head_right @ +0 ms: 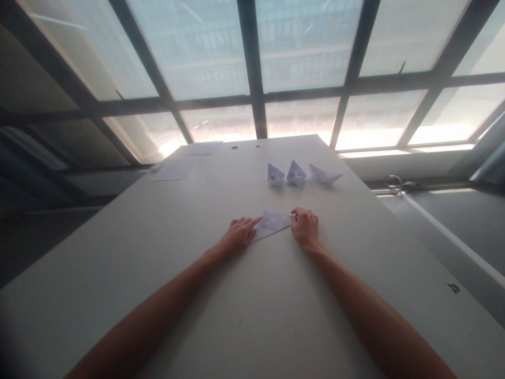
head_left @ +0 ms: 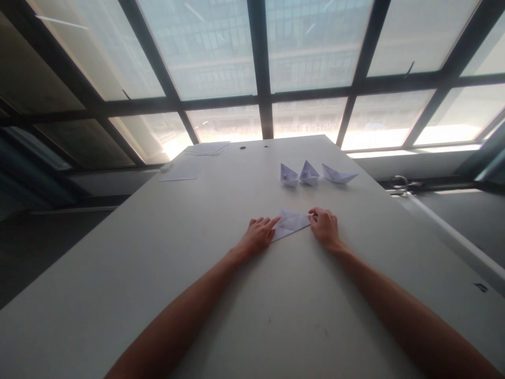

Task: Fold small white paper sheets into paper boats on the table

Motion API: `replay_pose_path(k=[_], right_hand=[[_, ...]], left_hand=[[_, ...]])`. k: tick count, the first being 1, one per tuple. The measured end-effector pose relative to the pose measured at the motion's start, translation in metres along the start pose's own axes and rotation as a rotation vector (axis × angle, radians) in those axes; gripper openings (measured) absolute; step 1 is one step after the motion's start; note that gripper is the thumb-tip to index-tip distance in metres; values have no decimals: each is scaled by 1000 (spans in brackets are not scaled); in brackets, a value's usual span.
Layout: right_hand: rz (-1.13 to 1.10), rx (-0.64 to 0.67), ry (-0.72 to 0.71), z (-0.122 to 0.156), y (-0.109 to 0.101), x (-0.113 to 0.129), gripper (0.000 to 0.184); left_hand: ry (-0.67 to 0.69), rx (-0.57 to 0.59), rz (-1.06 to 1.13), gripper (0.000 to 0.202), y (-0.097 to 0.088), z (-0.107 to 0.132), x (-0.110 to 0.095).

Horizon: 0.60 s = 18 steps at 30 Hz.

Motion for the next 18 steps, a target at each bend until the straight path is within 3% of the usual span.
replay_pose_path(k=[5, 9, 14, 18], right_hand=[[173, -44, 16, 4, -10, 5, 15], [243, 48, -42, 9, -10, 17, 17], [347, 86, -126, 27, -7, 43, 27], [290, 182, -237, 35, 1, 57, 31]], left_hand=[[141, 65, -23, 68, 2, 1, -4], [245, 165, 39, 62, 3, 1, -9], [242, 104, 46, 47, -3, 4, -18], [228, 37, 6, 38, -8, 6, -23]])
Point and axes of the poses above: each hand's wrist, its own z-axis away from the middle knuckle, its own y-axis out of the palm, x = y × z, the point moved 4 cm from there along -z, towards the middle knuckle, and after that the axes turned 6 degrees about x, right-handed, at the moved point
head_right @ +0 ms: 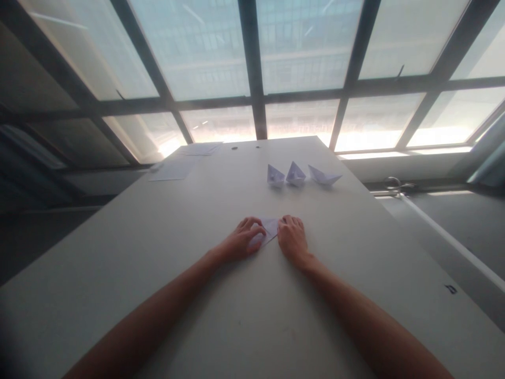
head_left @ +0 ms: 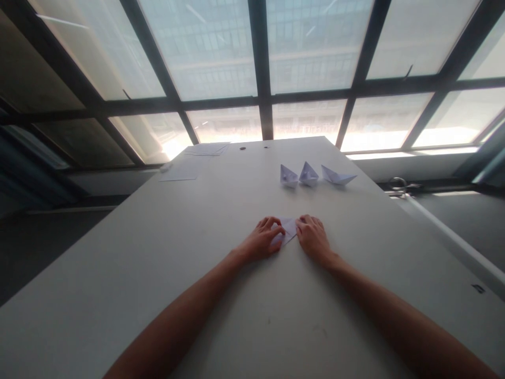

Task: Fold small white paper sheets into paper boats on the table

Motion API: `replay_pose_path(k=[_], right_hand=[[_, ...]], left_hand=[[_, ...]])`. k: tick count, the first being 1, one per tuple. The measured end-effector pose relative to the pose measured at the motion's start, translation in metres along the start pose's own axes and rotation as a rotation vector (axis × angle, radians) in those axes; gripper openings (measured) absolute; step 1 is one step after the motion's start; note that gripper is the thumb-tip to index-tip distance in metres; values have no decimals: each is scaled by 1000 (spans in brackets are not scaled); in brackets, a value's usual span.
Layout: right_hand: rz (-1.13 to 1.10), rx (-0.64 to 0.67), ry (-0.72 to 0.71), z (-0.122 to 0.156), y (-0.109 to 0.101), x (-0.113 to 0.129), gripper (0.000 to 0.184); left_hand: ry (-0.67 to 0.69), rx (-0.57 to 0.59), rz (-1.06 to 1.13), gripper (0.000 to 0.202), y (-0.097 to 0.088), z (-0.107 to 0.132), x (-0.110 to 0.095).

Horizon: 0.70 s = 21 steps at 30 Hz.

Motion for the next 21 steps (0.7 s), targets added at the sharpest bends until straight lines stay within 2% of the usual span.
replay_pose_path(k=[4, 8, 16, 21], right_hand=[[-93, 92, -139, -2, 10, 6, 43], [-108, 195, -180, -1, 19, 9, 53], [-3, 211, 123, -8, 24, -16, 64], [-10, 175, 205, -10, 24, -28, 63]], left_hand=[[47, 128, -29, 61, 9, -1, -1], [-3, 213, -108, 63, 18, 0, 5], [-35, 249, -160, 60, 16, 1, 4], [-41, 253, -159, 59, 16, 1, 6]])
Point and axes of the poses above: each hand's wrist, its own z-axis away from the middle knuckle, its own y-axis out of the palm, x = y × z, the point moved 4 cm from there along -z, towards the middle knuckle, and after that the axes turned 6 degrees about x, right-handed, at the moved point
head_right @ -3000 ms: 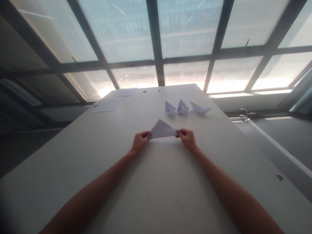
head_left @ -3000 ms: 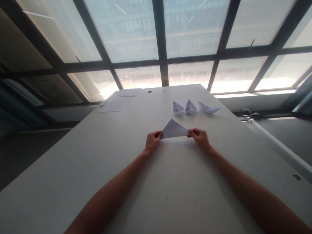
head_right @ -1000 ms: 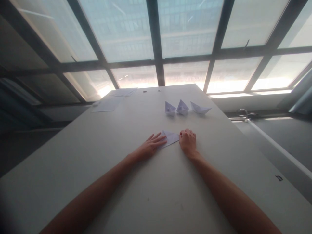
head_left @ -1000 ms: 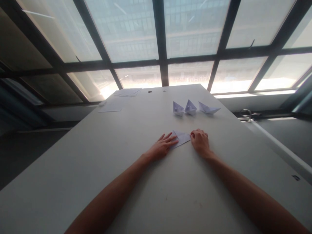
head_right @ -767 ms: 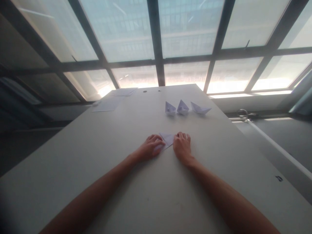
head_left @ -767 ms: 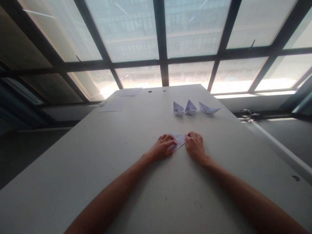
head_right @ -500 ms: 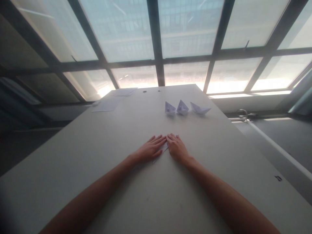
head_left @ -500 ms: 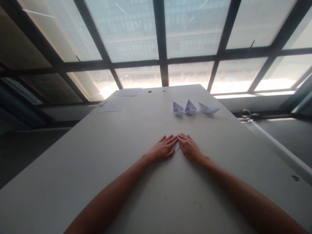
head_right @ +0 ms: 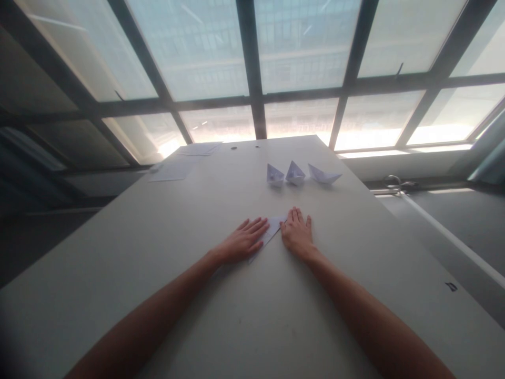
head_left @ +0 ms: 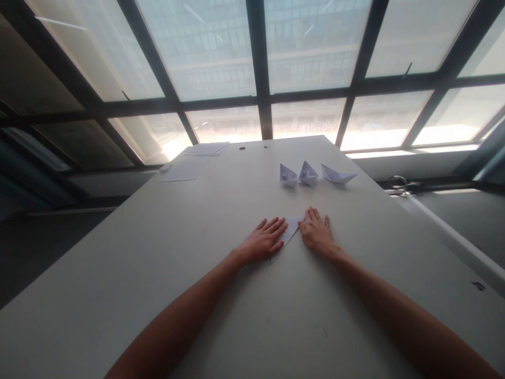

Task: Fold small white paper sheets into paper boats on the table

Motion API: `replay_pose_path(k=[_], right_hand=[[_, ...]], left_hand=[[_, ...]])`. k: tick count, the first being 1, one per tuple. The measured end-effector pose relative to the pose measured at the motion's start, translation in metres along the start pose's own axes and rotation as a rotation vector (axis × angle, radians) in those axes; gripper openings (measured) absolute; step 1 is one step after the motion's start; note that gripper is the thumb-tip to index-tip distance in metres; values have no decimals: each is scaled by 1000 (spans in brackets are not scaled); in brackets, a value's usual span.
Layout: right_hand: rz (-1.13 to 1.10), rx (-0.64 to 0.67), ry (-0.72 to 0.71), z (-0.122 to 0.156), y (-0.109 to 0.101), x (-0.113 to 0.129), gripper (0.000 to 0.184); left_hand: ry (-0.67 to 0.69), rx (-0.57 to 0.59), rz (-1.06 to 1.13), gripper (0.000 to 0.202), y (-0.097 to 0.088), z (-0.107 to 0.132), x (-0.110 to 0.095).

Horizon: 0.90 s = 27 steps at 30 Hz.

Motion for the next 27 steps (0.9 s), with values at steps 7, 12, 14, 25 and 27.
replay_pose_path(k=[7, 12, 14, 25, 27], right_hand=[[-87, -110, -139, 4, -9, 11, 58], [-43, 25, -275, 10, -1, 26, 59], [-26, 34, -249, 11, 0, 26, 61], [-18, 47, -214, 10, -1, 25, 64], [-19, 46, -215, 11, -1, 25, 65]], left_hand=[[-10, -27, 8, 60, 1, 0, 0], [-68, -39, 11, 67, 4, -2, 2], [-121, -35, 14, 74, 7, -3, 5], [-276, -63, 50, 73, 10, -2, 18], [-274, -67, 48, 73, 11, -2, 18]])
Point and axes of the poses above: each hand's wrist, its own z-axis away from the middle knuckle, its own y-axis out of the palm, x = y × z, the point moved 4 cm from there along -z, towards the middle knuckle, and after that the axes turned 6 degrees about x, right-handed, at the moved point
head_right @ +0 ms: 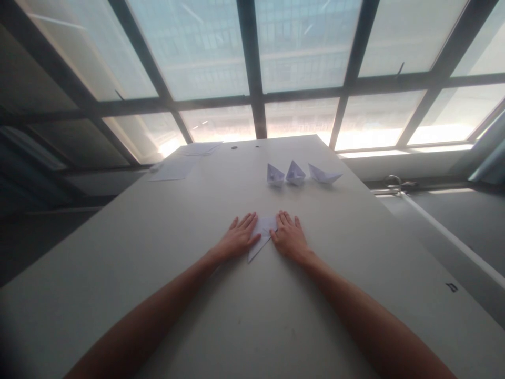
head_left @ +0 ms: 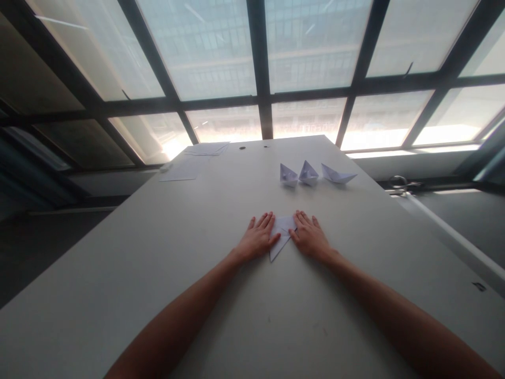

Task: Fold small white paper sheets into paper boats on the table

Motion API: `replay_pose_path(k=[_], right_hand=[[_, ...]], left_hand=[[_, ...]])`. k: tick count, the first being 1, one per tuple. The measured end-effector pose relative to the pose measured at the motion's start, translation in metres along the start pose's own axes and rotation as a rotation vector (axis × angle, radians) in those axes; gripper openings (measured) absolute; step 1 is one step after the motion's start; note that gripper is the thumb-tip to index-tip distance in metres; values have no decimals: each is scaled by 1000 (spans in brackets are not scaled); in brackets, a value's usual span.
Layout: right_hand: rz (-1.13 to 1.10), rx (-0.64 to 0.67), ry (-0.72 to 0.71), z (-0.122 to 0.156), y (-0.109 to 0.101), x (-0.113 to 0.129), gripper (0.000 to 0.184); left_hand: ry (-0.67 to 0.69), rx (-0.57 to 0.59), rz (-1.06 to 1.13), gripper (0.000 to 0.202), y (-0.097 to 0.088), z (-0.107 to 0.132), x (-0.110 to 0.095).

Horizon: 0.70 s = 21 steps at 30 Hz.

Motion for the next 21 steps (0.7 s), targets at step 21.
replay_pose_path(k=[21], right_hand=[[14, -3, 89, -2, 3, -3, 63]], left_hand=[[124, 101, 1, 103, -6, 2, 3]])
Point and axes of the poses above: each hand's wrist, its own z-axis away from the middle knuckle, its own y-axis out of the palm, x = y × z, the point moved 4 cm from there along -z, towards the middle knuckle, and after that the axes turned 6 degrees about x, right-handed, at the moved point
